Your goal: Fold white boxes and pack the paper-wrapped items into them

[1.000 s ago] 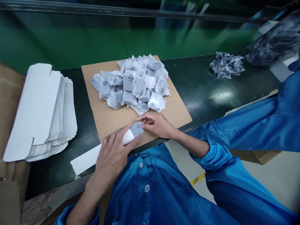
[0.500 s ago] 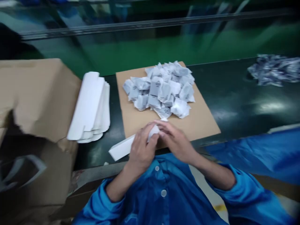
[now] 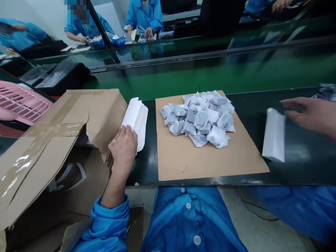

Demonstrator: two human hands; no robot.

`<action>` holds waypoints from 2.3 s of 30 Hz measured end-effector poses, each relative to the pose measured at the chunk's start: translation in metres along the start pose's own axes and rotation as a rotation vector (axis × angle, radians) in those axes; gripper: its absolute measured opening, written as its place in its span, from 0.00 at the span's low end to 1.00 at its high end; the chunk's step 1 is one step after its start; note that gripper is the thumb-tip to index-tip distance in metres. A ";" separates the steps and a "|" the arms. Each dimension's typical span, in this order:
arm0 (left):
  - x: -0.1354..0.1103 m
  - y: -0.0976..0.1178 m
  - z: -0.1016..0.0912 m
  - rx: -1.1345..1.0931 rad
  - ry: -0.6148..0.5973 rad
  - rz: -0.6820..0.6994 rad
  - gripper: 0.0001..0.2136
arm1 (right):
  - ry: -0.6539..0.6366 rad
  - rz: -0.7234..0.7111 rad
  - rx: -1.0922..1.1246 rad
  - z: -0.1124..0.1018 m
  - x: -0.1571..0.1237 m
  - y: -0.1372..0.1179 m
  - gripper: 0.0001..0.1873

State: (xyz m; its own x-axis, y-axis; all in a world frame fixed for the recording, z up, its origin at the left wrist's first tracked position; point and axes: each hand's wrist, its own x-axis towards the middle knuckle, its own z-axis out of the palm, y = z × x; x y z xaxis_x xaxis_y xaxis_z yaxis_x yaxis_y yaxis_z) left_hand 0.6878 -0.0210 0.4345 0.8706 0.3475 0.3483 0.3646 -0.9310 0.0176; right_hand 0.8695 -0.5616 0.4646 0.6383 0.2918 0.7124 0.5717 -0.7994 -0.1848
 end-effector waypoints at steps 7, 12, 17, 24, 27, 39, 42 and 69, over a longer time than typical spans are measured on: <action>-0.016 0.000 0.005 -0.170 0.262 -0.029 0.15 | -0.276 0.183 0.454 0.044 -0.034 -0.237 0.17; -0.079 0.042 0.000 -0.386 0.532 0.285 0.20 | -0.560 0.612 1.457 0.090 -0.051 -0.359 0.33; -0.132 0.061 -0.027 -0.817 0.347 0.228 0.27 | -0.806 0.590 1.332 0.090 -0.038 -0.308 0.21; -0.095 0.046 -0.030 -1.083 -0.277 -0.278 0.17 | -1.075 -0.157 0.568 0.033 -0.037 -0.270 0.23; -0.092 0.055 -0.022 -1.354 -0.260 -0.395 0.16 | -0.662 -0.248 0.178 0.028 -0.060 -0.285 0.35; -0.079 0.040 -0.024 -1.211 -0.674 0.090 0.11 | -0.556 -0.479 0.234 0.038 -0.080 -0.263 0.32; -0.081 0.045 -0.019 -1.159 -0.595 0.114 0.10 | -0.557 -0.487 0.213 0.037 -0.080 -0.263 0.31; -0.065 0.050 -0.008 -1.101 -0.486 0.080 0.03 | -0.460 -0.523 0.021 0.029 -0.079 -0.275 0.17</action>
State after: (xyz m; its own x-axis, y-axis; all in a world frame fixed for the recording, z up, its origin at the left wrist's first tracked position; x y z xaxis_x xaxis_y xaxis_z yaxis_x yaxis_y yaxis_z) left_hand 0.6464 -0.0911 0.4203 0.9976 0.0698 -0.0002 0.0327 -0.4657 0.8843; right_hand 0.6767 -0.3499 0.4393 0.4276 0.8322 0.3529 0.8704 -0.4844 0.0877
